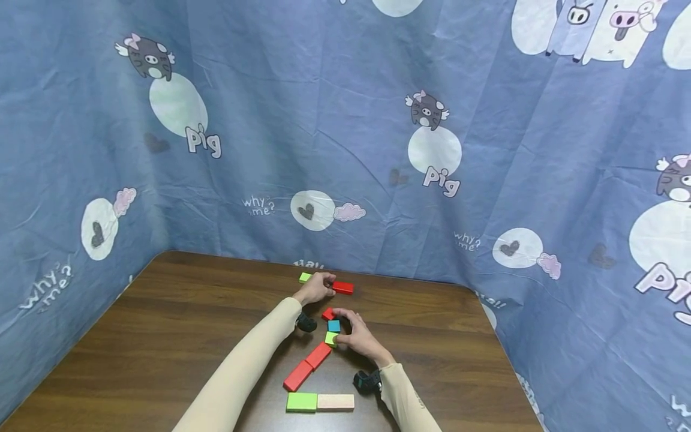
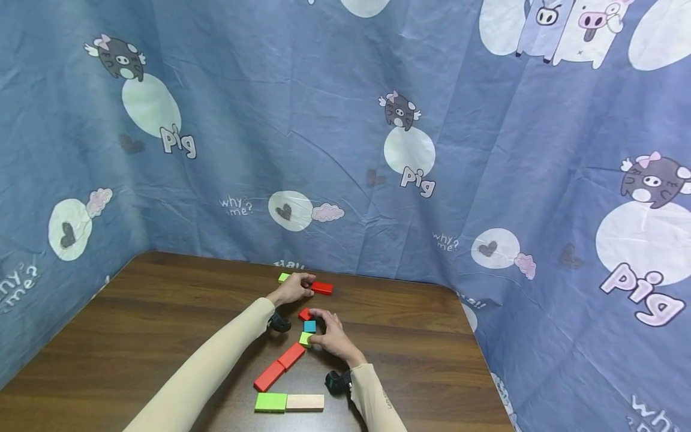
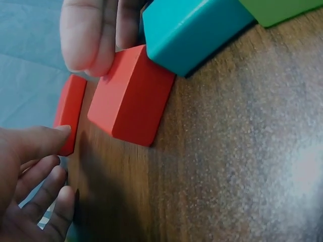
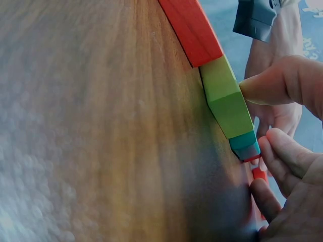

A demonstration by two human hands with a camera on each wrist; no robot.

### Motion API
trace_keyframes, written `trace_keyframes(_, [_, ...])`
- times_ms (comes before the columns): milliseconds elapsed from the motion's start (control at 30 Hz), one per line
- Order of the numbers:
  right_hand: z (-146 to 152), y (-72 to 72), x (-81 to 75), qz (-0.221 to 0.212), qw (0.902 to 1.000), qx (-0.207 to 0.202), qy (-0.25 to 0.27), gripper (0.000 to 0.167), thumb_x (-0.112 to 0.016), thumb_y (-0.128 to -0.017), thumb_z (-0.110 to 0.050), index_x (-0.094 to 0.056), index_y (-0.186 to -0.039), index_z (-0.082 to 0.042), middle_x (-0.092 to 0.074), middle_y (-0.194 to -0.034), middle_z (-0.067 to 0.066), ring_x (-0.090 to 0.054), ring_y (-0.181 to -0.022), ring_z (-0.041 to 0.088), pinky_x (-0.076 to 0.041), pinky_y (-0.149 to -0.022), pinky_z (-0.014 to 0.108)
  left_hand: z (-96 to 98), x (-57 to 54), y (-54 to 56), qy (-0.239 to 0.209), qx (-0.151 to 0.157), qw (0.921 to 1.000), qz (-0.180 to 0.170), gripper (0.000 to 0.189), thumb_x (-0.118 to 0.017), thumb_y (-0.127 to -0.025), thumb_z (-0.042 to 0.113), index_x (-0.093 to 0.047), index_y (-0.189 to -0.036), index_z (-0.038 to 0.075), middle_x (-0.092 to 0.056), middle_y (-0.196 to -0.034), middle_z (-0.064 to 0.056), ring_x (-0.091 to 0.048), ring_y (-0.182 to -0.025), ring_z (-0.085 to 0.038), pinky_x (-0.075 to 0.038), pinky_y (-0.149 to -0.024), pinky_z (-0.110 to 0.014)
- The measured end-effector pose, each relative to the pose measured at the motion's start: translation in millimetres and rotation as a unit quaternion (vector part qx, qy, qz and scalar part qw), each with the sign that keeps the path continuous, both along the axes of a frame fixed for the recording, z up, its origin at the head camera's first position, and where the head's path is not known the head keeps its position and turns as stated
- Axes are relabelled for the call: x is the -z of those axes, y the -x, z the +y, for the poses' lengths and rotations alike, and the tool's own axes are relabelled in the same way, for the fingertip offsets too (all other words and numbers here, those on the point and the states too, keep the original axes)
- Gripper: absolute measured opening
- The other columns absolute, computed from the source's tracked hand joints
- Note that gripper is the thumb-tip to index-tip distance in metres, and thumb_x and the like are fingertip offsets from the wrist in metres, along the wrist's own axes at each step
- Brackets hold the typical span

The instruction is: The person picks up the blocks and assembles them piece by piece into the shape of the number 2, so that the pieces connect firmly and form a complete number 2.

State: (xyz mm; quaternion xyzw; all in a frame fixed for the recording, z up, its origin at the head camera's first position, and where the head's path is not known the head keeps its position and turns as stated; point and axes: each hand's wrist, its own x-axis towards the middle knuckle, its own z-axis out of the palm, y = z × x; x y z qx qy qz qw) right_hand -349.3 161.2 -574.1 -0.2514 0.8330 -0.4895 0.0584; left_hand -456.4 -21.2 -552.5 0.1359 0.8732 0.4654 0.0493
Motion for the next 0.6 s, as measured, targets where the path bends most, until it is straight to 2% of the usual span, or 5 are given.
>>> trace_keyframes(100, [0, 0.1, 0.5, -0.002, 1.0000, 0.000, 0.000, 0.065, -0.072, -0.075, -0.005, -0.049, -0.135, -0.008, -0.052, -0.137, 0.010, -0.038, -0.132, 0.032, -0.012, -0.113, 0.057, 0.4, 1.8, 0.9, 0.000, -0.004, 1.0000, -0.001, 0.044, -0.072, -0.083, 0.004, -0.060, -0.125, 0.000, -0.063, -0.123, -0.016, -0.061, -0.106, -0.027, -0.049, -0.091, -0.040])
trace_keyframes(367, [-1, 0.5, 2.0, -0.002, 1.0000, 0.008, -0.001, 0.065, -0.072, -0.074, -0.006, -0.050, -0.135, -0.011, -0.052, -0.138, 0.008, -0.037, -0.131, 0.032, -0.020, -0.109, 0.055, 0.3, 4.5, -4.7, 0.006, -0.024, 0.9994, 0.024, 0.029, -0.072, -0.084, 0.006, -0.068, -0.113, 0.001, -0.067, -0.109, -0.012, -0.062, -0.100, -0.024, -0.050, -0.088, -0.039])
trace_keyframes(533, [-1, -0.6, 1.3, -0.007, 0.9999, 0.011, 0.003, 0.065, -0.073, -0.073, -0.005, -0.051, -0.134, -0.011, -0.052, -0.137, 0.009, -0.036, -0.132, 0.032, -0.016, -0.112, 0.057, -1.7, 4.4, -8.6, 0.000, -0.030, 0.9991, 0.029, 0.028, -0.072, -0.084, 0.004, -0.068, -0.111, 0.001, -0.069, -0.107, -0.013, -0.063, -0.099, -0.024, -0.050, -0.087, -0.039])
trace_keyframes(600, [0, -0.6, 2.0, -0.006, 0.9999, 0.008, 0.005, 0.064, -0.073, -0.074, -0.005, -0.051, -0.134, -0.010, -0.052, -0.137, 0.011, -0.036, -0.133, 0.034, -0.011, -0.114, 0.058, -3.3, 5.2, -9.2, 0.002, -0.030, 0.9990, 0.032, 0.028, -0.072, -0.083, 0.004, -0.068, -0.111, 0.001, -0.069, -0.106, -0.013, -0.064, -0.097, -0.024, -0.051, -0.086, -0.038])
